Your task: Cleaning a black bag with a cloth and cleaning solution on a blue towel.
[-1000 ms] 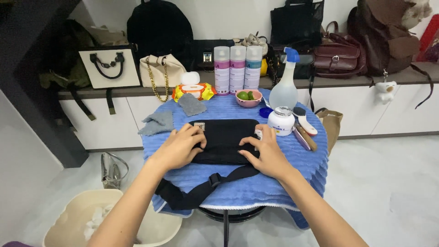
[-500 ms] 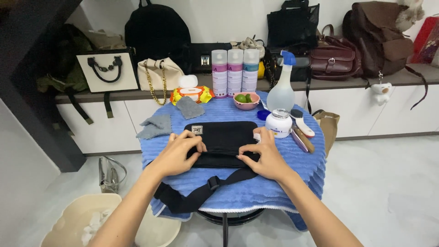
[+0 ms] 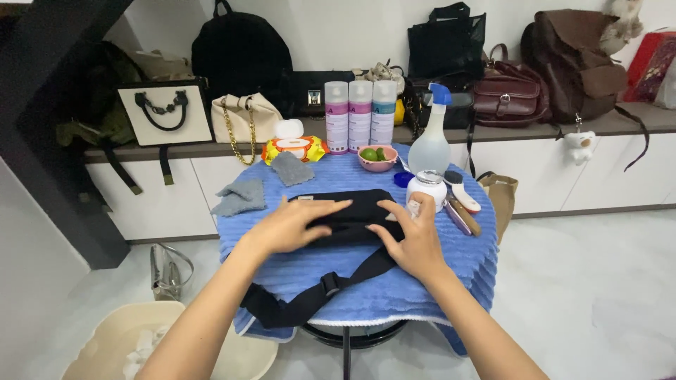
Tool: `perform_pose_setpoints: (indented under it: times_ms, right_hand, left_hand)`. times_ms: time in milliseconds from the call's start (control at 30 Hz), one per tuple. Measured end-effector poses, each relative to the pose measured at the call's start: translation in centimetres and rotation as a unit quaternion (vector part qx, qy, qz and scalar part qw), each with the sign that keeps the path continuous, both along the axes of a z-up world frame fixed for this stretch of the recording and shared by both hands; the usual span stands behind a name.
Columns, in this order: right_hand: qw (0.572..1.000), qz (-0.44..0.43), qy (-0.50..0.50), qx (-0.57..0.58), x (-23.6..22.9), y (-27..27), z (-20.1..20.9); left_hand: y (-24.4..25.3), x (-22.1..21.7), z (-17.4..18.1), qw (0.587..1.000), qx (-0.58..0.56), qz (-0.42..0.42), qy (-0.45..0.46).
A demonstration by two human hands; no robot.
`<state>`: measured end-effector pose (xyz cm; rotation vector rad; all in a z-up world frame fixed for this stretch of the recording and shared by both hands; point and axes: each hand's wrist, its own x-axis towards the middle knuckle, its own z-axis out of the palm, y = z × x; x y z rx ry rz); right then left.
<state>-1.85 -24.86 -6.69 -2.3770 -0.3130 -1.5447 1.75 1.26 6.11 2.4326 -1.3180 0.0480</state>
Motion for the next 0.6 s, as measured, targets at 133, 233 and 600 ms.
perform_pose_setpoints:
  times_ms: [133, 233, 600]
  right_hand:
    - [0.998, 0.052, 0.037, 0.016, -0.7, 0.4, -0.4]
    - [0.998, 0.031, 0.004, -0.052, -0.3, 0.6, -0.9]
    - [0.971, 0.121, 0.113, -0.176, -2.8, 3.1, 2.0]
  left_hand:
    - [-1.1, 1.2, -0.6, 0.986, 0.154, 0.057, -0.035]
    - [-1.4, 2.8, -1.3, 0.987, 0.147, 0.062, 0.011]
    - [-2.4, 9.0, -3.5, 0.973, -0.092, 0.178, -0.116]
